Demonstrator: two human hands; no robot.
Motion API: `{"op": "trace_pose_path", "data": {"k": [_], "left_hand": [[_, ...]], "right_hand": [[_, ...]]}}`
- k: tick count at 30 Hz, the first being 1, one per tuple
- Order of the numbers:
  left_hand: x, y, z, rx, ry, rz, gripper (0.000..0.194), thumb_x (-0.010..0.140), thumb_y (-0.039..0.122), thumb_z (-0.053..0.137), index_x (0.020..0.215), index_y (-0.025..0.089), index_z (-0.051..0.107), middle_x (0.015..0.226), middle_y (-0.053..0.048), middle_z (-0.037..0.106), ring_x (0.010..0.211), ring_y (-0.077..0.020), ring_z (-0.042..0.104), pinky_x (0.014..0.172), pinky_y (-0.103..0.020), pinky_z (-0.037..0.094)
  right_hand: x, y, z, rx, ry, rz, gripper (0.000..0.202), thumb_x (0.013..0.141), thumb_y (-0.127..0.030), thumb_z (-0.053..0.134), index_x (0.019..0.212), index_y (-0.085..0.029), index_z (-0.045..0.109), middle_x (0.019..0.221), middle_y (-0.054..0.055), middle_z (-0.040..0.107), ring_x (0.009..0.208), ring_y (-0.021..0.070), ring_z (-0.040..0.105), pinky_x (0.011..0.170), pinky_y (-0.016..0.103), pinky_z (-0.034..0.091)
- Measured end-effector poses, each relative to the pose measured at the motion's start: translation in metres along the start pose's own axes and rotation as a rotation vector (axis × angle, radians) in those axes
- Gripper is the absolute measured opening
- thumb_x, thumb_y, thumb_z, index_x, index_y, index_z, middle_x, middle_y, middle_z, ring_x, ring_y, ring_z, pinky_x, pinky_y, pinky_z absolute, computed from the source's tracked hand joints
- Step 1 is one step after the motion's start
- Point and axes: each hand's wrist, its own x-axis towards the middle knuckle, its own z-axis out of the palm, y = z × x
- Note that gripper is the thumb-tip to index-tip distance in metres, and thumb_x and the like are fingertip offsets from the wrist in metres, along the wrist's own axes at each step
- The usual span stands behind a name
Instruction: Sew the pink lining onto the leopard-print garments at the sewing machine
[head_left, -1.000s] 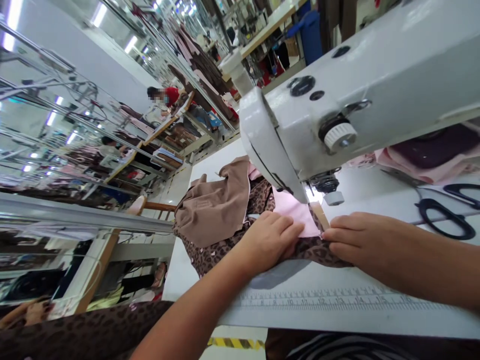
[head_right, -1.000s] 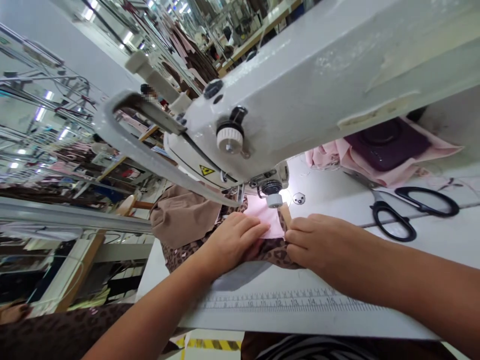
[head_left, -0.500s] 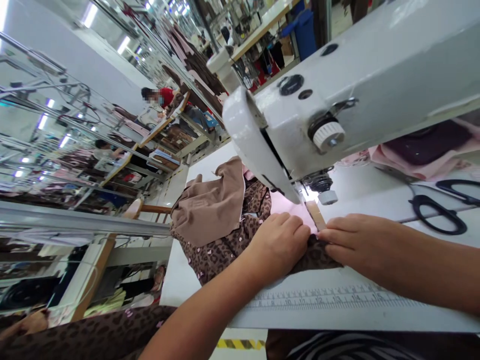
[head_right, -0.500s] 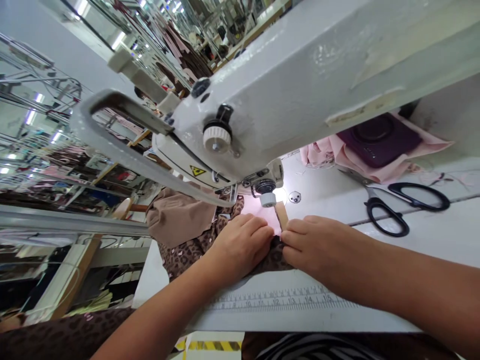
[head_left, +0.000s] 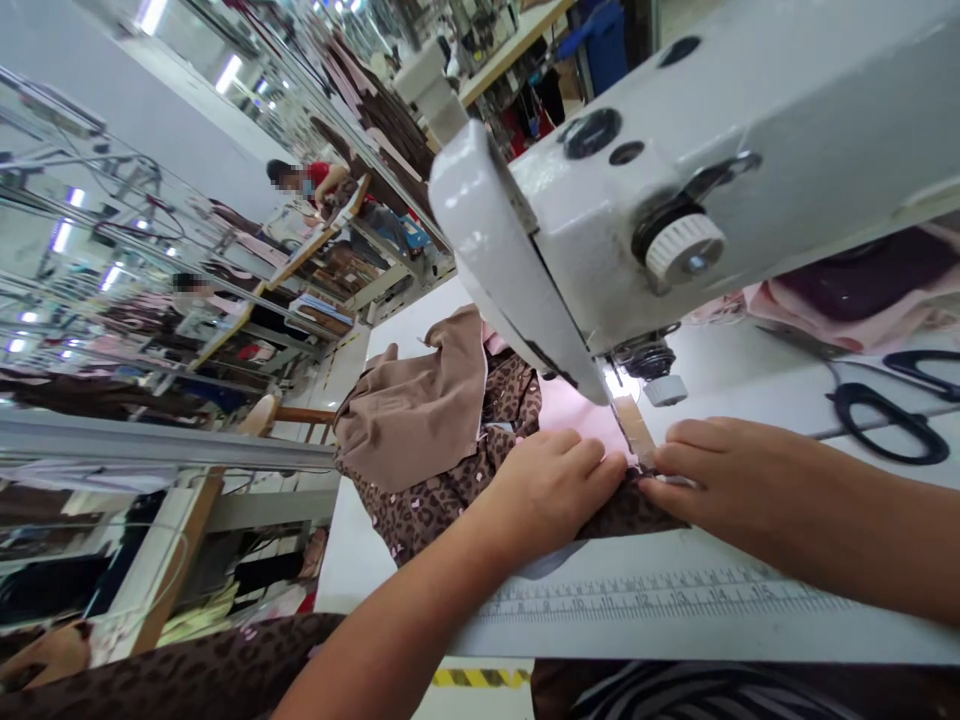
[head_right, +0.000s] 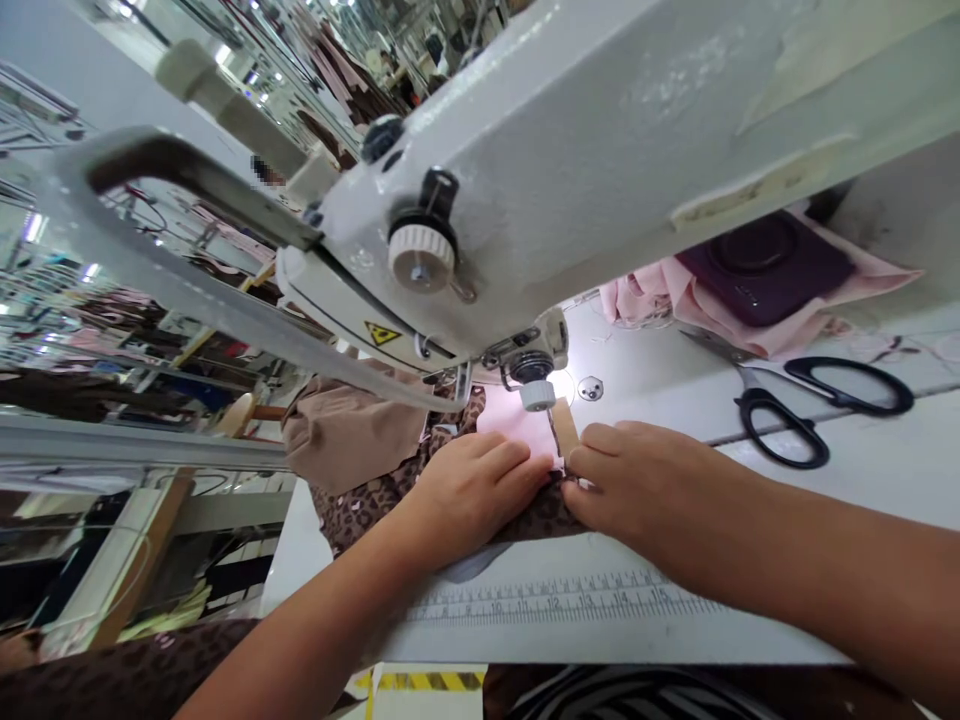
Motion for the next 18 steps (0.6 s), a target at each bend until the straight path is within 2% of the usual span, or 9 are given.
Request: {"op": "trace_pose_path", "data": {"k": [2, 7, 13, 18], "left_hand": [[0.0017, 0.0002, -0.0015, 0.021, 0.007, 0.024, 0.029, 0.108, 0.019, 0.039, 0.091, 0.016, 0.063, 0.074, -0.002, 0.058, 0.07, -0.0183, 0.053, 0.061, -0.033, 0.04], [0.0043, -0.0001, -0.0024, -0.041, 0.028, -0.001, 0.038, 0.109, 0.02, 0.035, 0.082, 0.017, 0.061, 0.074, -0.002, 0.059, 0.07, -0.0173, 0.052, 0.064, -0.032, 0.041], [0.0053, 0.0028, -0.0006, -0.095, 0.061, -0.041, 0.038, 0.11, 0.02, 0.034, 0.085, 0.016, 0.063, 0.077, -0.002, 0.06, 0.067, -0.0166, 0.05, 0.061, -0.032, 0.04], [0.0046, 0.0041, 0.003, -0.076, 0.055, -0.023, 0.036, 0.109, 0.019, 0.036, 0.083, 0.016, 0.062, 0.075, -0.001, 0.058, 0.066, -0.0167, 0.049, 0.059, -0.033, 0.039]], "right_hand": [[-0.0019, -0.0016, 0.0025, 0.02, -0.025, -0.006, 0.027, 0.07, -0.005, 0.06, 0.093, -0.02, 0.065, 0.077, 0.003, 0.06, 0.077, 0.0223, 0.052, 0.07, 0.036, 0.044], [-0.0042, -0.0057, 0.0063, 0.104, -0.071, 0.009, 0.019, 0.08, -0.01, 0.06, 0.093, -0.022, 0.065, 0.094, 0.006, 0.068, 0.091, 0.0231, 0.057, 0.081, 0.038, 0.047], [-0.0011, -0.0031, 0.0012, 0.081, 0.005, -0.045, 0.029, 0.072, -0.004, 0.054, 0.094, -0.019, 0.065, 0.088, 0.004, 0.069, 0.083, 0.0212, 0.057, 0.076, 0.037, 0.048], [0.0006, -0.0036, -0.0026, 0.063, 0.025, -0.042, 0.03, 0.073, -0.002, 0.052, 0.093, -0.02, 0.065, 0.088, 0.002, 0.071, 0.081, 0.0203, 0.058, 0.074, 0.036, 0.049]]}}
